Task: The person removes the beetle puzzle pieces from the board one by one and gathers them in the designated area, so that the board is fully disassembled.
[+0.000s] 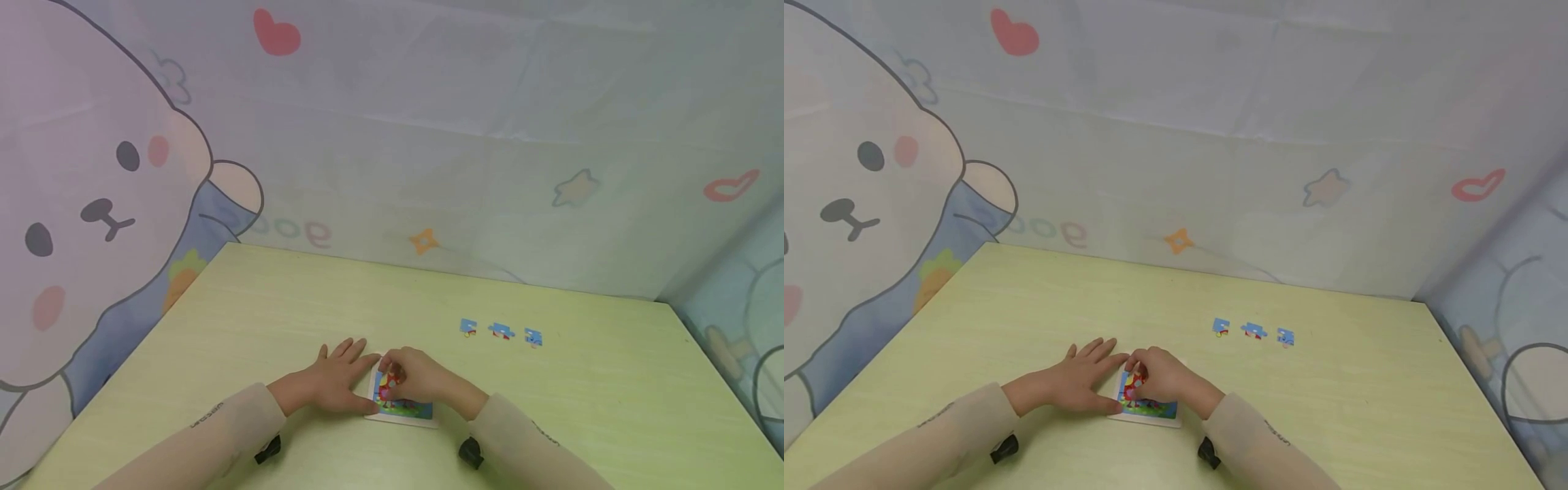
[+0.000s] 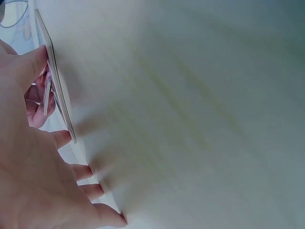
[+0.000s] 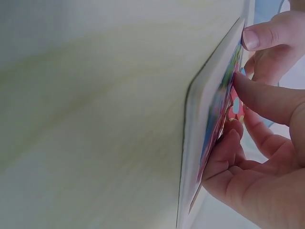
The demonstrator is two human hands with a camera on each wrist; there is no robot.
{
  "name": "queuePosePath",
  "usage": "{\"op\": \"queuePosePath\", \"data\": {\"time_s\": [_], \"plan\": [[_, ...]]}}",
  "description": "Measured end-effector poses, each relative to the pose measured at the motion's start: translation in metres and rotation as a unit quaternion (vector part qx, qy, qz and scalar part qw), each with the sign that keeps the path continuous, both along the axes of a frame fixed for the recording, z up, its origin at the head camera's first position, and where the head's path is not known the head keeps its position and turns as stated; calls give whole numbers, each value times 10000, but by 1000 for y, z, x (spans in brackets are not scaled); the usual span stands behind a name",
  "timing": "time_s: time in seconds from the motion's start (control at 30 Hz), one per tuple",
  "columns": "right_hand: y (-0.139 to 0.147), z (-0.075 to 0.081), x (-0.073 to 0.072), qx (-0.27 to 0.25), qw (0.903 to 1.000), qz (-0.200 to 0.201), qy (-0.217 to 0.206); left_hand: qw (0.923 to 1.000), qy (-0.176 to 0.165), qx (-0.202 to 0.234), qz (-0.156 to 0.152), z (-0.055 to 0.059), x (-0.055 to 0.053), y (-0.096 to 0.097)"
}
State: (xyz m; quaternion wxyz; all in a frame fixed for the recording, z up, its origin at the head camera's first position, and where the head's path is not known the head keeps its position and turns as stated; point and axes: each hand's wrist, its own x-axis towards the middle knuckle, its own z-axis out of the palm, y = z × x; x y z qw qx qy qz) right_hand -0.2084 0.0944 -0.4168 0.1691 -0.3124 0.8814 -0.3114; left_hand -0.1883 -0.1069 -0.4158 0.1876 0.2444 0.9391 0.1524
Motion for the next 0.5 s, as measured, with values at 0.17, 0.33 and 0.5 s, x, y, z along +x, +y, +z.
{"op": "queuePosePath", "data": {"time_s": [0.17,0.33,0.5], "plan": [[2,1,0,-97,9998,-69,-154,10000,-37,-14,6,0,-1,0],[5,1,-1,-182,9994,-113,-260,10000,-39,-14,0,1,-1,1],[6,0,-3,-203,9994,-93,-251,10000,-34,-25,4,1,-1,1]]}}
